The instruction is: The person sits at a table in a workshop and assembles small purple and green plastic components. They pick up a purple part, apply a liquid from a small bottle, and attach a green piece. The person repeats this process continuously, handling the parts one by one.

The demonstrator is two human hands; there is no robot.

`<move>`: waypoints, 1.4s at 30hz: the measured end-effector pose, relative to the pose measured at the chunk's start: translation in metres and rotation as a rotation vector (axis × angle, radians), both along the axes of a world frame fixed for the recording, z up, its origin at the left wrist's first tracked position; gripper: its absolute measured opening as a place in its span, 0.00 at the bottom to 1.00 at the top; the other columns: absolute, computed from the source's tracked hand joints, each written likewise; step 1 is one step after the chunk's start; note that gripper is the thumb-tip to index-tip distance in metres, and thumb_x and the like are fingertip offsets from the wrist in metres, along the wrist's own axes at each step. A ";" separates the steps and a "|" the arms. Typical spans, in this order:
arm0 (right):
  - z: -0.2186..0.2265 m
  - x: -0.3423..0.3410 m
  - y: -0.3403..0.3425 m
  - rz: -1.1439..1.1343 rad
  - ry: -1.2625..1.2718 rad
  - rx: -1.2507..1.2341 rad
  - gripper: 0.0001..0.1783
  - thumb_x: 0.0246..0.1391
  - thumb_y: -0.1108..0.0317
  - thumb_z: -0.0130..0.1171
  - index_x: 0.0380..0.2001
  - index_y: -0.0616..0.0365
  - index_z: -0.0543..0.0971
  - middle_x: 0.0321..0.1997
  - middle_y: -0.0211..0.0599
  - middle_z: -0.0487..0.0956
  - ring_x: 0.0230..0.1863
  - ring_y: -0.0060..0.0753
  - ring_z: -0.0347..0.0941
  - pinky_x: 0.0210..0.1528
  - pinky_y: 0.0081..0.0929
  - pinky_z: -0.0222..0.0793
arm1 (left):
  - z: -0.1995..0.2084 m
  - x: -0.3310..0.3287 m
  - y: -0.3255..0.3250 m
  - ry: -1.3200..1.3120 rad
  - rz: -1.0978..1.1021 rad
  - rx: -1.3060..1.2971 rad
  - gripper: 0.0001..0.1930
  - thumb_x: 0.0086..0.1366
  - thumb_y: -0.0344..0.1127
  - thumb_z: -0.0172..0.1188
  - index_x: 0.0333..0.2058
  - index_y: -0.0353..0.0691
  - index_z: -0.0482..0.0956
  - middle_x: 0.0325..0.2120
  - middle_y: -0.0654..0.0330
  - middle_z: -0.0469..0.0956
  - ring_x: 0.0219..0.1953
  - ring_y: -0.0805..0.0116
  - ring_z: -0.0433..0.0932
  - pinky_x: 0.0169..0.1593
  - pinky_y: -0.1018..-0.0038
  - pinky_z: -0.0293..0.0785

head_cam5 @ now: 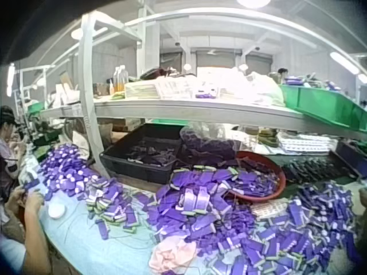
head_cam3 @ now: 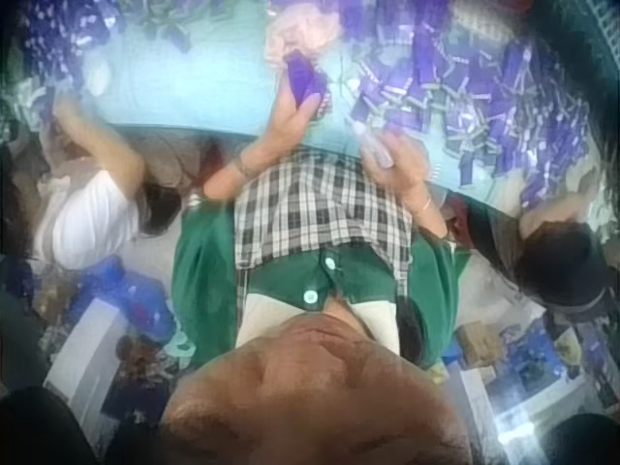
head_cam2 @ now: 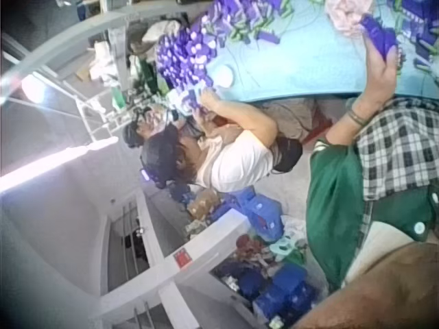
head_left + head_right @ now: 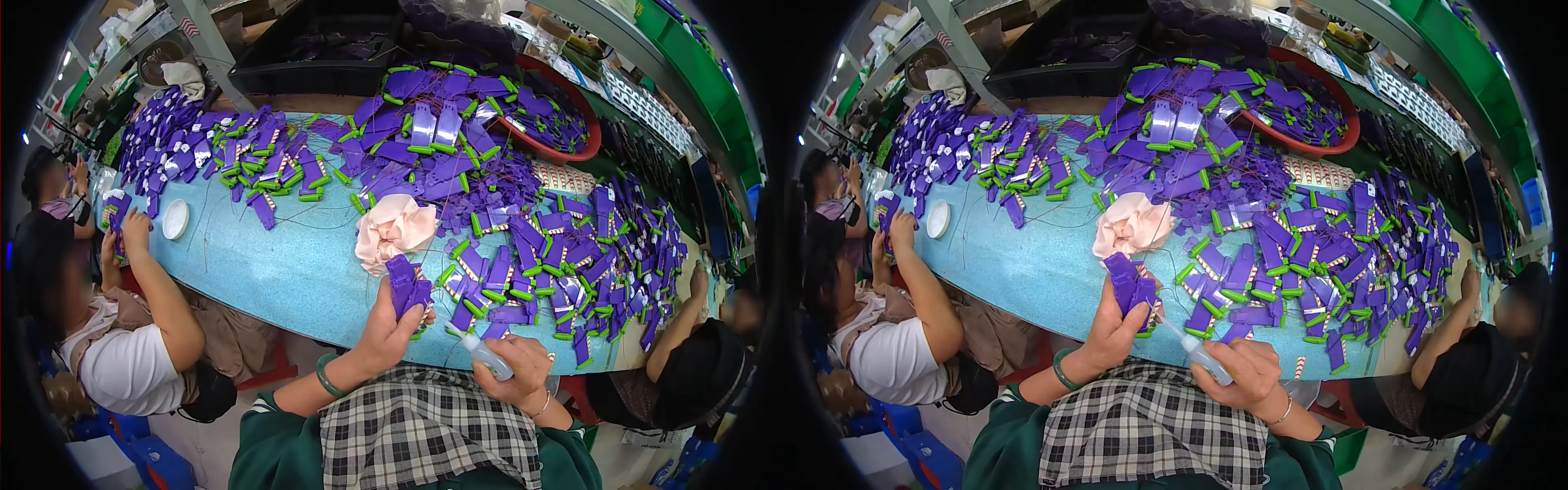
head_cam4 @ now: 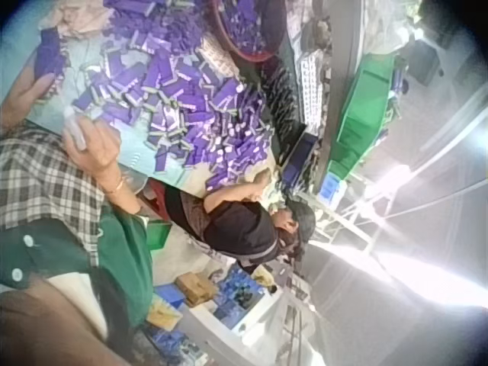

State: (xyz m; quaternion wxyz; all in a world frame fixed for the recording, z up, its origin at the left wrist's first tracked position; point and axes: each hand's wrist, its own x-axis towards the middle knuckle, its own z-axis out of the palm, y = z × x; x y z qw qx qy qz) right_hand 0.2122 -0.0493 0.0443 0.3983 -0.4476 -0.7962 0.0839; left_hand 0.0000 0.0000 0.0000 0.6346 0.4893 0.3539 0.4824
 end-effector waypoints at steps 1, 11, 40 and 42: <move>0.001 -0.001 0.001 0.003 -0.003 0.006 0.22 0.33 0.67 0.70 0.37 0.59 0.77 0.21 0.40 0.76 0.19 0.37 0.73 0.21 0.27 0.66 | 0.000 0.001 0.000 0.058 0.004 0.026 0.23 0.68 0.28 0.47 0.59 0.33 0.52 0.40 0.56 0.72 0.39 0.72 0.75 0.46 0.73 0.74; -0.001 -0.004 0.003 0.004 0.010 0.016 0.23 0.33 0.68 0.70 0.37 0.60 0.77 0.20 0.40 0.75 0.17 0.35 0.71 0.19 0.26 0.64 | -0.003 0.000 -0.001 0.313 0.008 0.171 0.23 0.69 0.28 0.46 0.58 0.25 0.52 0.41 0.51 0.72 0.40 0.68 0.75 0.45 0.73 0.72; -0.008 0.004 0.005 -0.006 0.050 0.075 0.24 0.33 0.72 0.71 0.39 0.61 0.76 0.18 0.35 0.73 0.14 0.31 0.67 0.16 0.25 0.58 | -0.003 -0.127 0.145 0.551 0.545 0.309 0.15 0.63 0.29 0.55 0.47 0.33 0.69 0.36 0.62 0.76 0.34 0.75 0.73 0.38 0.77 0.71; -0.010 0.005 0.004 -0.019 0.065 0.078 0.24 0.33 0.72 0.71 0.39 0.61 0.76 0.18 0.35 0.73 0.14 0.31 0.67 0.16 0.25 0.58 | 0.004 -0.173 0.179 0.655 0.584 0.278 0.15 0.62 0.28 0.56 0.46 0.29 0.69 0.36 0.53 0.78 0.37 0.66 0.76 0.43 0.70 0.73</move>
